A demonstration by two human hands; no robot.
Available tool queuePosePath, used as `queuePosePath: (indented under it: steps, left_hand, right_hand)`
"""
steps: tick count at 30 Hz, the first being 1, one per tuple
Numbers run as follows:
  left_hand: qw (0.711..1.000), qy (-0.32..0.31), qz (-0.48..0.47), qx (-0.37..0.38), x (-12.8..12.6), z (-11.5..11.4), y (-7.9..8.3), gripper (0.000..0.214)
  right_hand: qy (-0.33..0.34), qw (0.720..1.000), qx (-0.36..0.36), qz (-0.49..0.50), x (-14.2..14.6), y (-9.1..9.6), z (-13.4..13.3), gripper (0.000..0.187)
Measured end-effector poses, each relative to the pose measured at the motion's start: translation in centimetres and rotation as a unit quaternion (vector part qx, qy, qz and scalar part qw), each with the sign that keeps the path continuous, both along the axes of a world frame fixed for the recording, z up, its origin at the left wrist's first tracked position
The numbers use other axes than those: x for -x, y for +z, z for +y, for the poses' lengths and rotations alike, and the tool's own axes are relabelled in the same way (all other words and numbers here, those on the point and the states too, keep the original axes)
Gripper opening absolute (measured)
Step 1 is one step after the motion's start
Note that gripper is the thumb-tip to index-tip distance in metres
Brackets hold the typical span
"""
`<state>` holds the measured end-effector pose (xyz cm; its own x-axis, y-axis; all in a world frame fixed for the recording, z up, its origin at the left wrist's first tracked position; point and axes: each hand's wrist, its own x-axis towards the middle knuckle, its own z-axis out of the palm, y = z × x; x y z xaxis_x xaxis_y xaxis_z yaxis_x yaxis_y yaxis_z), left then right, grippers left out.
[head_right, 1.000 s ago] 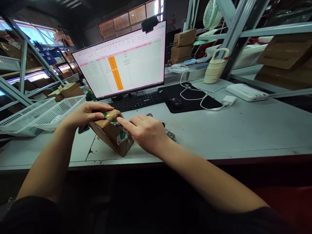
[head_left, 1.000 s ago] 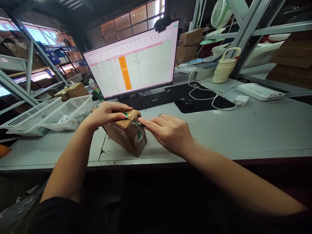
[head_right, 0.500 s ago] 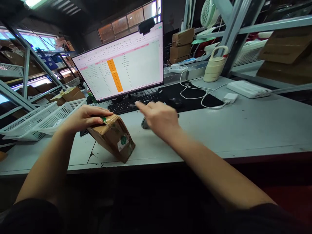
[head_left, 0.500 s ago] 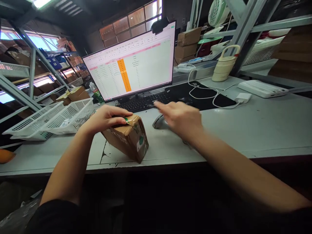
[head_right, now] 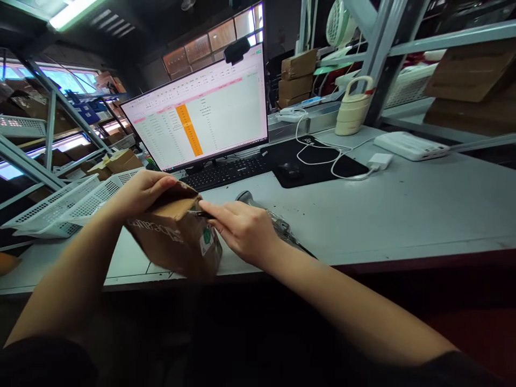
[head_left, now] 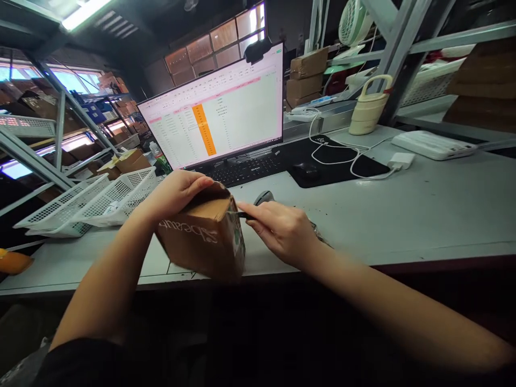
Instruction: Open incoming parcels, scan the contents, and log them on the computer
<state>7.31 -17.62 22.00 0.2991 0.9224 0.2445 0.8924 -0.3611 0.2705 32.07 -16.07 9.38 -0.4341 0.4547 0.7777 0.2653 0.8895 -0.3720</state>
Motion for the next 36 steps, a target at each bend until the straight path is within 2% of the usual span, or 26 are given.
queuePosePath:
  steps: [3, 5, 7, 10, 13, 16, 18, 20, 22, 24, 25, 26, 28, 30, 31, 33, 36]
  left_hand:
    - [0.989, 0.112, 0.094, -0.021, -0.3, 1.0, 0.4, 0.047]
    - [0.979, 0.151, 0.137, 0.004, 0.3, 1.1, 0.9, 0.052]
    - [0.976, 0.140, 0.149, 0.074, 1.7, 0.1, 1.7, 0.060]
    - [0.965, 0.133, 0.131, 0.184, 4.5, -3.2, 3.1, 0.066]
    - [0.954, 0.200, 0.066, 0.214, 6.8, -6.9, 3.5, 0.077]
    - [0.946, 0.274, -0.003, 0.173, 8.1, -8.7, 2.4, 0.083]
    - [0.958, 0.269, -0.008, 0.094, 8.3, -8.8, 1.1, 0.079]
    - [0.980, 0.198, 0.002, -0.006, 8.1, -8.5, -0.3, 0.065]
    - [0.993, 0.080, -0.019, -0.089, 7.6, -8.1, -1.6, 0.047]
    - [0.988, -0.019, -0.069, -0.134, 6.9, -7.6, -2.6, 0.047]
    - [0.984, -0.036, -0.089, -0.152, 6.5, -7.3, -3.0, 0.048]
    - [0.981, -0.025, -0.098, -0.167, 6.1, -6.8, -3.3, 0.048]
    - [0.977, 0.055, -0.081, -0.189, 5.5, -5.7, -3.6, 0.045]
    - [0.972, 0.134, -0.041, -0.188, 4.7, -4.3, -3.5, 0.044]
    - [0.971, 0.154, -0.023, -0.182, 4.3, -3.7, -3.3, 0.043]
    - [0.973, 0.145, -0.003, -0.178, 3.3, -2.9, -2.9, 0.041]
    - [0.984, 0.040, -0.009, -0.175, 1.4, -2.9, -2.5, 0.037]
  right_hand:
    - [0.080, 0.977, 0.195, 0.036, 0.9, -0.1, -1.4, 0.052]
    - [0.123, 0.956, 0.263, 0.024, 1.9, -0.5, -2.5, 0.066]
    - [0.132, 0.951, 0.279, -0.008, 2.9, -1.1, -3.2, 0.079]
    - [0.095, 0.957, 0.267, -0.062, 4.2, -2.4, -2.8, 0.081]
    - [0.092, 0.950, 0.281, -0.096, 5.7, -3.6, -0.5, 0.079]
    - [0.140, 0.915, 0.370, -0.081, 7.8, -4.1, 2.1, 0.083]
    - [0.164, 0.878, 0.447, -0.042, 9.2, -4.0, 2.9, 0.081]
    - [0.169, 0.850, 0.499, 0.007, 10.1, -3.6, 2.9, 0.073]
    - [0.168, 0.839, 0.515, 0.054, 10.4, -3.3, 2.3, 0.060]
    - [0.170, 0.839, 0.508, 0.095, 10.1, -3.1, 1.7, 0.050]
    - [0.172, 0.843, 0.497, 0.114, 9.7, -2.9, 1.4, 0.046]
    - [0.174, 0.849, 0.481, 0.131, 9.2, -2.7, 1.1, 0.043]
    - [0.173, 0.873, 0.429, 0.153, 8.0, -1.9, 0.7, 0.039]
    - [0.165, 0.909, 0.353, 0.150, 6.7, -0.8, 0.3, 0.037]
    - [0.157, 0.928, 0.307, 0.139, 6.0, -0.2, 0.1, 0.035]
    - [0.138, 0.961, 0.217, 0.105, 5.0, 0.7, -0.4, 0.034]
    - [0.121, 0.983, 0.124, 0.058, 4.2, 1.1, -0.9, 0.038]
